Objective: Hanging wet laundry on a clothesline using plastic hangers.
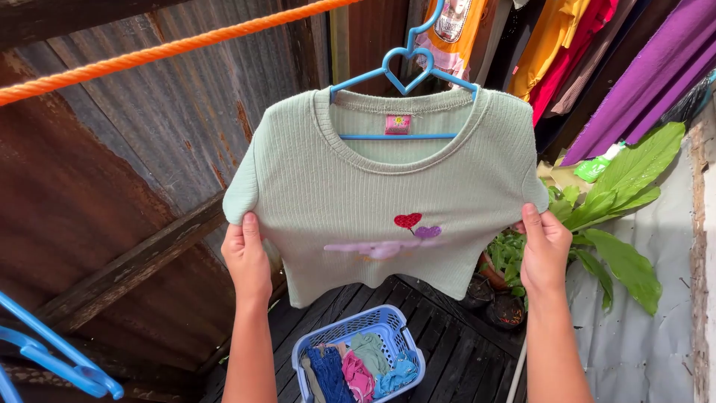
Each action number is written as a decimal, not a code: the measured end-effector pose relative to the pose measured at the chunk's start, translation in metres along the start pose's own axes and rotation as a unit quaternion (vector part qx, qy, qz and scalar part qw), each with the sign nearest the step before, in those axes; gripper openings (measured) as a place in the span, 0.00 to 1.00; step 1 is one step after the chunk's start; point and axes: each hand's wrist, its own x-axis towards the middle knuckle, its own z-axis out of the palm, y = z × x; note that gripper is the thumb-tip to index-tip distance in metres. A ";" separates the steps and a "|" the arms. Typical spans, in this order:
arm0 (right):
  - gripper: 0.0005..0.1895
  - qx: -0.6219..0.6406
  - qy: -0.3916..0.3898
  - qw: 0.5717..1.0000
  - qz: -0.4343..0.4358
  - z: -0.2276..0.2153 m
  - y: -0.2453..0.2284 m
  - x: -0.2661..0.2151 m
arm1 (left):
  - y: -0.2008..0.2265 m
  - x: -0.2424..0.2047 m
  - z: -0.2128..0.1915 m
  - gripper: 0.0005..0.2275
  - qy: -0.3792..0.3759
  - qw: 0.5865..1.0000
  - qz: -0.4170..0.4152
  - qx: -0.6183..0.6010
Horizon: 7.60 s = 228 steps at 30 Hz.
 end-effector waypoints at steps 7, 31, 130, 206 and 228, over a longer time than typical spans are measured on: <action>0.09 0.102 -0.050 0.993 0.045 -0.011 0.010 -0.003 | -0.004 -0.006 -0.003 0.16 -0.036 0.998 0.021 0.042; 0.08 0.084 -0.131 0.962 0.224 0.007 0.012 -0.062 | -0.034 -0.065 -0.017 0.23 -0.215 0.941 -0.248 0.086; 0.10 0.150 -0.030 0.985 0.080 0.006 0.025 0.020 | 0.027 0.012 0.028 0.25 -0.084 0.968 -0.214 -0.099; 0.05 -0.235 -0.085 0.954 0.165 -0.056 0.222 -0.100 | -0.212 -0.078 -0.069 0.09 -0.103 0.939 -0.230 0.234; 0.28 -0.266 -0.196 0.937 0.112 0.014 0.036 -0.075 | -0.058 -0.049 -0.029 0.23 -0.250 0.926 -0.210 0.188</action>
